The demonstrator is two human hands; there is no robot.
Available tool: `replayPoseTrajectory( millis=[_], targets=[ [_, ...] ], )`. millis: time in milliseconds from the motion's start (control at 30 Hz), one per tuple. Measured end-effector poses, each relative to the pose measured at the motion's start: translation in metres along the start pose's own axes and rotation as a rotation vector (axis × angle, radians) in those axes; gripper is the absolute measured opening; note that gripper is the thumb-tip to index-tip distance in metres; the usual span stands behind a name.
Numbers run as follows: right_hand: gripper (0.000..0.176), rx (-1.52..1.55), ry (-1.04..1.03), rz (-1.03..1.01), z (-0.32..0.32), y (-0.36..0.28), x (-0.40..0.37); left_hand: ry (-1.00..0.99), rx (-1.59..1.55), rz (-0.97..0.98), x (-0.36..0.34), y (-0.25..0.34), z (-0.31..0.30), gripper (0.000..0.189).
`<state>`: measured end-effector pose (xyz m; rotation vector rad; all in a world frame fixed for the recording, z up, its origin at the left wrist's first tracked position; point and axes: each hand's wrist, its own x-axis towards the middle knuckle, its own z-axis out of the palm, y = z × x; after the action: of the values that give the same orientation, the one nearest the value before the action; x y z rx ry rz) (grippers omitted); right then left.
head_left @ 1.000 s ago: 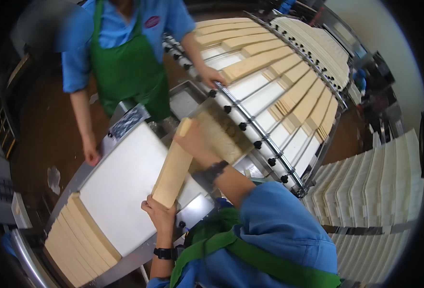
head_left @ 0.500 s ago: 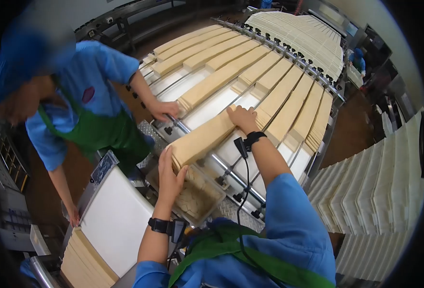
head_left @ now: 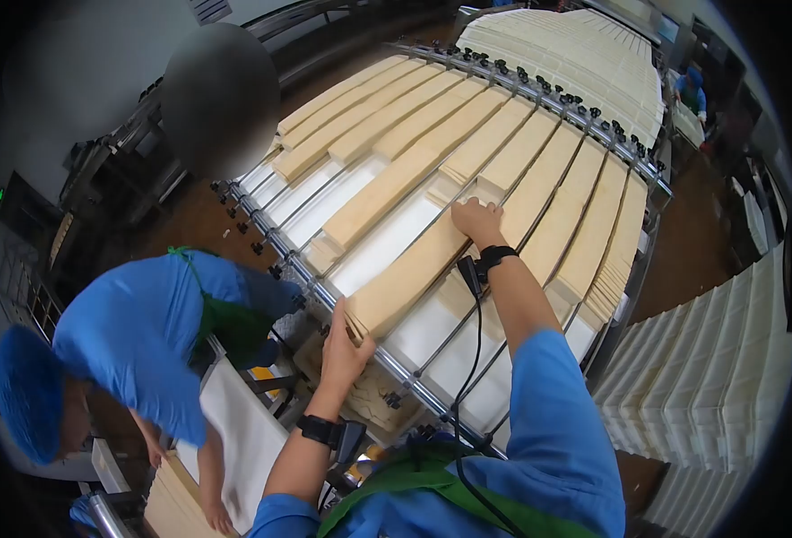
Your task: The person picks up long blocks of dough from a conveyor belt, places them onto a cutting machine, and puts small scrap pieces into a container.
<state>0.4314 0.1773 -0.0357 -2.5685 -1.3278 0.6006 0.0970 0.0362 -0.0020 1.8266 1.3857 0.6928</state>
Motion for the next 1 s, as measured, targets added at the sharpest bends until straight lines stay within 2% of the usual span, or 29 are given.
replayPoseTrajectory(
  millis=[67,167,300,367,467,567,667,767,833,900,967,1000],
  targets=[
    [0.057,-0.004,0.09,-0.023,-0.004,0.003,-0.001,-0.055,-0.053,-0.042,0.008,0.009,0.0,0.076],
    [0.055,-0.048,0.224,-0.038,0.0,0.008,0.003,-0.096,-0.072,-0.006,0.022,0.002,0.015,0.074],
    [0.058,-0.149,0.39,-0.087,0.012,0.016,0.004,-0.096,-0.158,0.154,0.043,-0.024,0.044,0.067],
    [0.063,-0.156,0.367,-0.08,0.012,0.011,-0.007,-0.068,-0.311,0.202,0.054,-0.039,0.055,0.065],
    [0.071,-0.091,0.333,-0.063,0.021,0.01,-0.019,-0.103,-0.495,0.101,0.047,-0.033,0.049,0.061],
    [0.075,-0.039,0.274,-0.055,0.014,0.007,-0.031,-0.078,-0.5,0.085,0.023,-0.025,0.029,0.059],
    [0.077,-0.042,0.252,-0.049,0.011,0.01,-0.032,0.053,-0.548,0.092,-0.014,-0.031,0.009,0.054],
    [0.079,-0.045,0.239,-0.031,0.014,0.003,-0.034,0.313,-0.152,0.208,-0.056,-0.043,-0.01,0.049],
    [0.077,-0.068,0.246,-0.098,0.007,-0.02,-0.068,0.355,-0.054,0.172,-0.088,-0.048,-0.027,0.042],
    [0.067,-0.071,0.323,-0.318,0.031,-0.025,-0.091,0.368,0.001,0.079,-0.12,-0.054,-0.046,0.034],
    [0.051,0.055,0.211,-0.565,0.038,-0.033,-0.127,0.345,0.001,-0.064,-0.153,-0.064,-0.063,0.024],
    [0.043,0.156,0.185,-0.672,0.045,-0.04,-0.145,0.413,-0.13,-0.078,-0.167,-0.078,-0.065,0.016]
  ],
)
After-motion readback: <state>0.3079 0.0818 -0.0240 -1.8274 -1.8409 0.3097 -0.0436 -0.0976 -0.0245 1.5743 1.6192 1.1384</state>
